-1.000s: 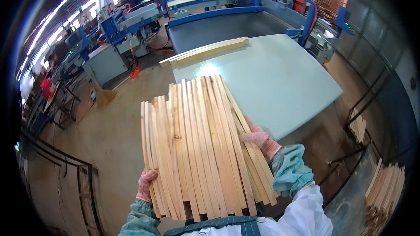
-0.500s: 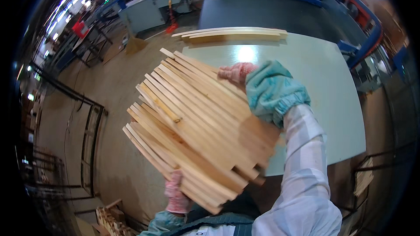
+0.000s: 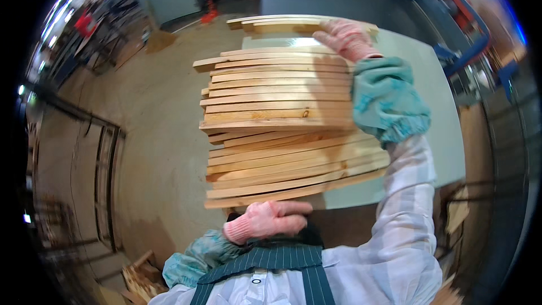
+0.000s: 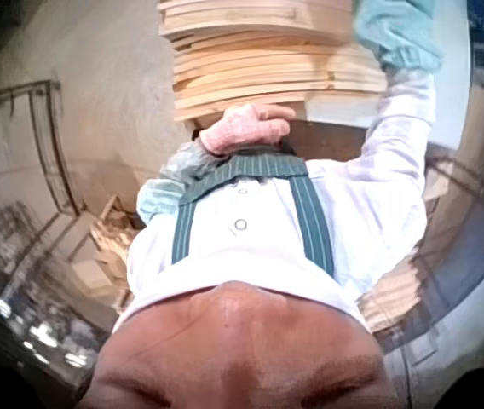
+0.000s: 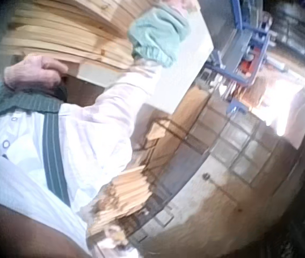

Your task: The person picks up stacks of thin wood slats from a metal table and places them onto a conveyor belt, spreading them out by hand.

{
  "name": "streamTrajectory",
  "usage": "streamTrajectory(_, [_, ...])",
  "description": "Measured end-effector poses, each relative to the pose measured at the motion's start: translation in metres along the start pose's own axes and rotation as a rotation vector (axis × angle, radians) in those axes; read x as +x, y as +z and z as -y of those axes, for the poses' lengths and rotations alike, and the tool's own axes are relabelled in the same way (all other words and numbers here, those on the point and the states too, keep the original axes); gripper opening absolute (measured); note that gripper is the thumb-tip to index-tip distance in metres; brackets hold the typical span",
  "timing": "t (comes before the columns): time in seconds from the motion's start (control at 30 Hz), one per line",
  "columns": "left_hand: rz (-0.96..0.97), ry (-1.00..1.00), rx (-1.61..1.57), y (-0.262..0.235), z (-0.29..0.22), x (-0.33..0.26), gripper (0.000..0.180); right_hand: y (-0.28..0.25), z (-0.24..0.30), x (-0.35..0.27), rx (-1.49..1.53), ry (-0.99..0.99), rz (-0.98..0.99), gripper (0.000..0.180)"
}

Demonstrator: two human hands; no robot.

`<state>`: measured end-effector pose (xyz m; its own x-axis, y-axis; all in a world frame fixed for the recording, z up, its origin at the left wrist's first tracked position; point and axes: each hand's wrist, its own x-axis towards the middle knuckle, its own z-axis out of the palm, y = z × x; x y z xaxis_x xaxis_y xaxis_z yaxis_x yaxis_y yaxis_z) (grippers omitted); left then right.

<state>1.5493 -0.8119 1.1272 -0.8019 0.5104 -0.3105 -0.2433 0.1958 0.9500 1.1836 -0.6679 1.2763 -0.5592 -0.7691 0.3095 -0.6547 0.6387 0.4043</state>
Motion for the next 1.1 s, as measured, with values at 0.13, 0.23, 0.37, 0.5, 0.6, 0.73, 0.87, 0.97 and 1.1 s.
streamTrajectory(0.13, [0.162, 0.481, -0.054, -0.052, 0.019, -0.075, 0.053, -0.055, -0.013, -0.073, 0.298, 0.435, -0.459, 0.057])
streamTrajectory(0.23, [-0.544, 0.614, -0.419, -0.081, 0.070, -0.105, 0.047, -0.026, -0.021, -0.159, 0.533, 0.753, -0.765, 0.055])
streamTrajectory(0.37, [-0.912, 0.509, -0.261, -0.179, 0.099, -0.113, 0.047, 0.091, 0.060, -0.300, 0.735, 1.134, -0.859, 0.052])
streamTrajectory(0.5, [-0.980, 0.175, 0.404, -0.267, 0.042, -0.066, 0.065, 0.096, 0.146, -0.278, 0.696, 1.245, -0.867, 0.054])
streamTrajectory(0.6, [-0.900, 0.006, 0.903, -0.303, 0.010, 0.014, 0.073, 0.096, 0.136, -0.299, 0.474, 1.406, -0.749, 0.057])
streamTrajectory(0.73, [-0.727, -0.002, 1.120, -0.338, -0.043, 0.122, 0.084, 0.070, 0.158, -0.303, 0.644, 1.444, -0.818, 0.059])
streamTrajectory(0.87, [-0.707, 0.047, 1.120, -0.350, -0.069, 0.204, 0.080, 0.062, 0.178, -0.318, 0.927, 1.389, -1.067, 0.057])
streamTrajectory(0.97, [-0.560, 0.158, 1.196, -0.335, -0.055, 0.213, 0.068, 0.059, 0.210, -0.310, 1.089, 1.439, -1.239, 0.064])
streamTrajectory(1.1, [-0.340, 0.192, 1.119, -0.312, -0.047, 0.178, 0.076, 0.044, 0.257, -0.301, 0.891, 1.676, -1.110, 0.072])
